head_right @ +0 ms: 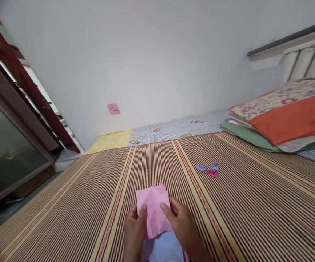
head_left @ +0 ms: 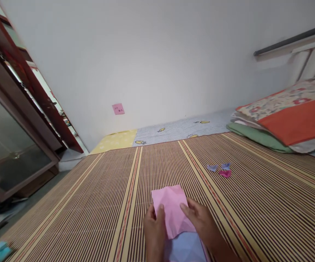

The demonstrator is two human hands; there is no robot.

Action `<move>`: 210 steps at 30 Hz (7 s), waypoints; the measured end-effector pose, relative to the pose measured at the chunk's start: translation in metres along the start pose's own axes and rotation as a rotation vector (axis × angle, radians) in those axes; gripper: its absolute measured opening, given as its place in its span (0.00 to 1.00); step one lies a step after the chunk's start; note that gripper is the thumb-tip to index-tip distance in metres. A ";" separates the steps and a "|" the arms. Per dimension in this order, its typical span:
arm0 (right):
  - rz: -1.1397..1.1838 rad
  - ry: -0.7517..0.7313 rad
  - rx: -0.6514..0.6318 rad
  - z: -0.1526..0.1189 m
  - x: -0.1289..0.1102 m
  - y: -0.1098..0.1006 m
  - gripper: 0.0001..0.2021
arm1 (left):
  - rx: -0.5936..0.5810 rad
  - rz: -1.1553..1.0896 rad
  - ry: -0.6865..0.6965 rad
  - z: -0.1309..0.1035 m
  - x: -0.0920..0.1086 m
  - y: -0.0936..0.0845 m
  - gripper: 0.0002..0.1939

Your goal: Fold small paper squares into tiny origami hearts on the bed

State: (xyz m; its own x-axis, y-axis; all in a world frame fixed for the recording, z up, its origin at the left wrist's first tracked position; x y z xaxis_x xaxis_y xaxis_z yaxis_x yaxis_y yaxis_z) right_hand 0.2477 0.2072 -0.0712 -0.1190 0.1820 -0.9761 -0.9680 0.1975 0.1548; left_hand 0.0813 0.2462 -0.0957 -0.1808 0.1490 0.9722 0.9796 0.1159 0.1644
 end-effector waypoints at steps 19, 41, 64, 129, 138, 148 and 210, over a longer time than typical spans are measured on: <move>0.296 0.090 0.198 -0.001 0.014 -0.009 0.23 | -0.228 0.033 -0.010 0.004 0.020 -0.001 0.20; 0.298 0.109 0.154 0.002 -0.003 -0.003 0.07 | -0.280 -0.077 -0.027 0.004 0.031 -0.014 0.08; 0.631 0.328 0.078 0.004 0.022 0.001 0.15 | -0.147 -0.025 0.105 0.001 0.035 -0.005 0.15; 0.360 0.011 0.188 -0.008 0.028 0.012 0.30 | -0.328 -0.107 0.029 -0.006 0.015 0.018 0.21; 0.252 0.082 0.157 -0.005 0.023 0.006 0.20 | -0.367 0.098 0.048 -0.007 0.018 0.018 0.18; 0.260 0.125 0.131 -0.009 0.017 0.002 0.18 | -0.553 0.173 0.018 -0.019 0.029 0.024 0.20; 0.109 0.026 0.134 -0.006 0.009 -0.004 0.18 | -0.616 -0.212 -0.123 -0.020 0.033 0.022 0.17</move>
State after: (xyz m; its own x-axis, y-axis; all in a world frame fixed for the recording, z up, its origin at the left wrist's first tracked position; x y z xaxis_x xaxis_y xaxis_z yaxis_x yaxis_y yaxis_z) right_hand 0.2493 0.2027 -0.0818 -0.2296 0.1844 -0.9557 -0.9110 0.3049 0.2777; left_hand 0.0986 0.2341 -0.0569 -0.3480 0.2997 0.8883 0.7864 -0.4224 0.4506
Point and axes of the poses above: each hand's wrist, its own z-axis towards the middle knuckle, its own y-axis out of the palm, x = y × z, the point moved 3 cm from there along z, towards the middle knuckle, and after that the axes turned 10 degrees about z, right-handed, at the moved point
